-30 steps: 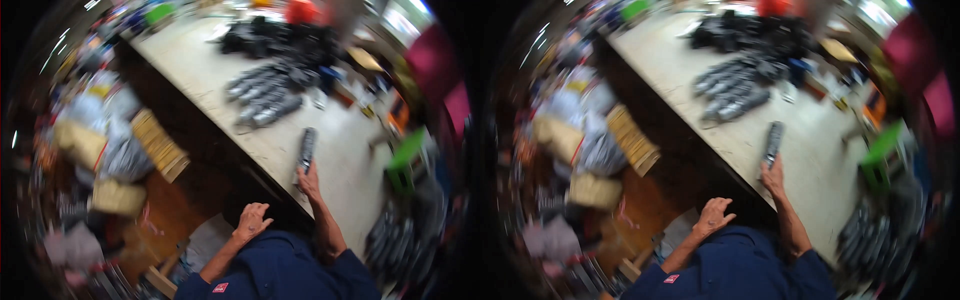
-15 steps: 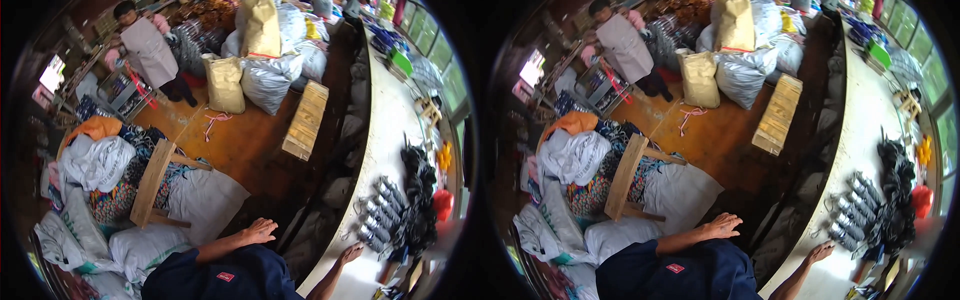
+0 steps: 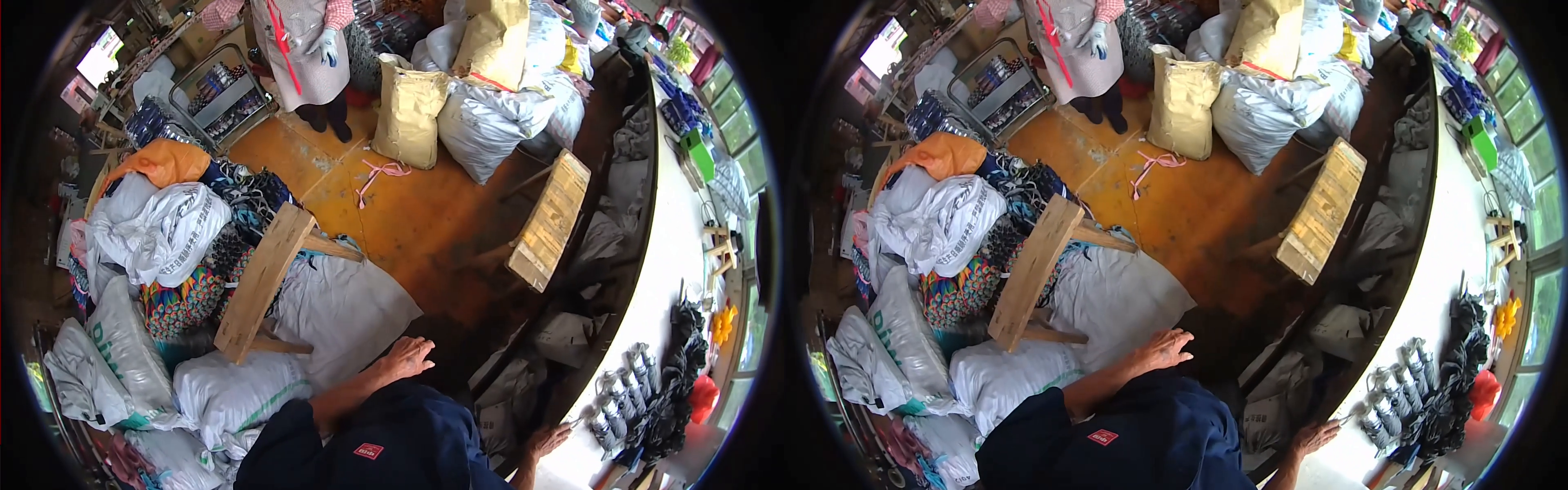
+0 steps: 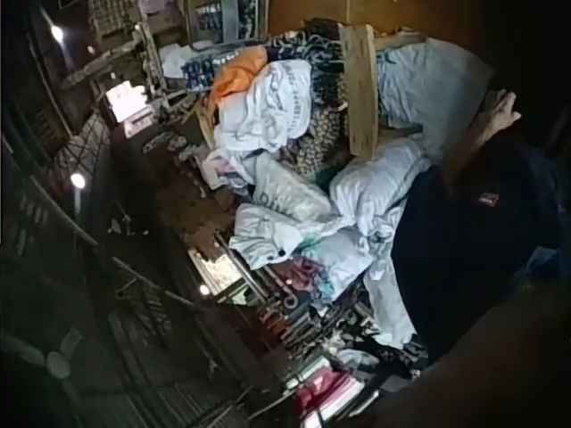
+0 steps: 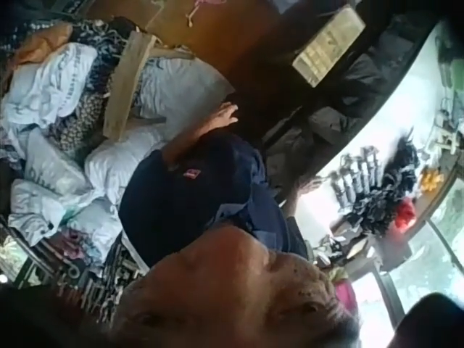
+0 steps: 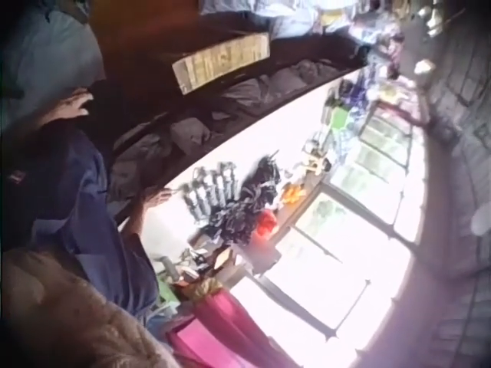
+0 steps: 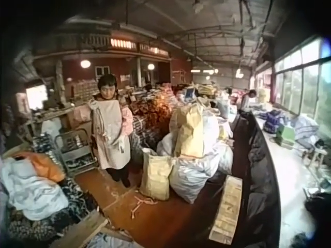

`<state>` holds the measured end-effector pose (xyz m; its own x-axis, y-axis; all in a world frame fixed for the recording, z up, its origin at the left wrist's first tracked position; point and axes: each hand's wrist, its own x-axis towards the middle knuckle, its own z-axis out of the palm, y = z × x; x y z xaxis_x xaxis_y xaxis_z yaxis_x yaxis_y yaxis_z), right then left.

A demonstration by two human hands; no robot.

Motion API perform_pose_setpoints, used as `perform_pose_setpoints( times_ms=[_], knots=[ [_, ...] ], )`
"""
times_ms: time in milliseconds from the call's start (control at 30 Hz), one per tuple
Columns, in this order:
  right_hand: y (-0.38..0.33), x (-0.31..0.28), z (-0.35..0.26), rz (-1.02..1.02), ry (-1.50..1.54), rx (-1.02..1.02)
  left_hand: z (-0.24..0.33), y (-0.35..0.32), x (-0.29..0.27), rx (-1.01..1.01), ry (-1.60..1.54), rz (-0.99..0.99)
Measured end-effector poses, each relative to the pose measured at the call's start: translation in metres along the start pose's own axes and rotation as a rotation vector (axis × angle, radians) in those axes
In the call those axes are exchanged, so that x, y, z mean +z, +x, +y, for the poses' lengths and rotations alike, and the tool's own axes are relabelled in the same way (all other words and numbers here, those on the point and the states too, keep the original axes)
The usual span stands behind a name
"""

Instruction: Assembling small mechanical components at a workbench in a production facility.

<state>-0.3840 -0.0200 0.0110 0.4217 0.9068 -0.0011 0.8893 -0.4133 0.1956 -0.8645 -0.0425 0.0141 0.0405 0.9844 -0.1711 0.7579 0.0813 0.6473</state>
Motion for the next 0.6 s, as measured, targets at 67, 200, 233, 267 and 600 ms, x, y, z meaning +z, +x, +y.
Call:
perform_pose_setpoints(
  times_ms=[67,200,233,267,600],
  knots=[
    [0.002,0.0,-0.001,-0.033,-0.004,0.038,-0.02,0.002,-0.004,-0.04,0.001,0.034],
    [0.005,-0.01,-0.013,-0.136,-0.093,0.079,-0.047,0.013,-0.02,-0.082,-0.012,0.051],
    [0.007,-0.011,-0.015,-0.135,-0.097,0.077,-0.051,0.02,-0.023,-0.085,-0.017,0.052],
    [0.008,-0.013,-0.017,-0.126,-0.11,0.109,-0.054,0.027,-0.026,-0.11,-0.025,0.034],
    [0.109,0.005,-0.177,-0.436,-0.042,-0.748,-0.137,0.125,-0.097,-0.283,-0.116,0.238]
  ],
)
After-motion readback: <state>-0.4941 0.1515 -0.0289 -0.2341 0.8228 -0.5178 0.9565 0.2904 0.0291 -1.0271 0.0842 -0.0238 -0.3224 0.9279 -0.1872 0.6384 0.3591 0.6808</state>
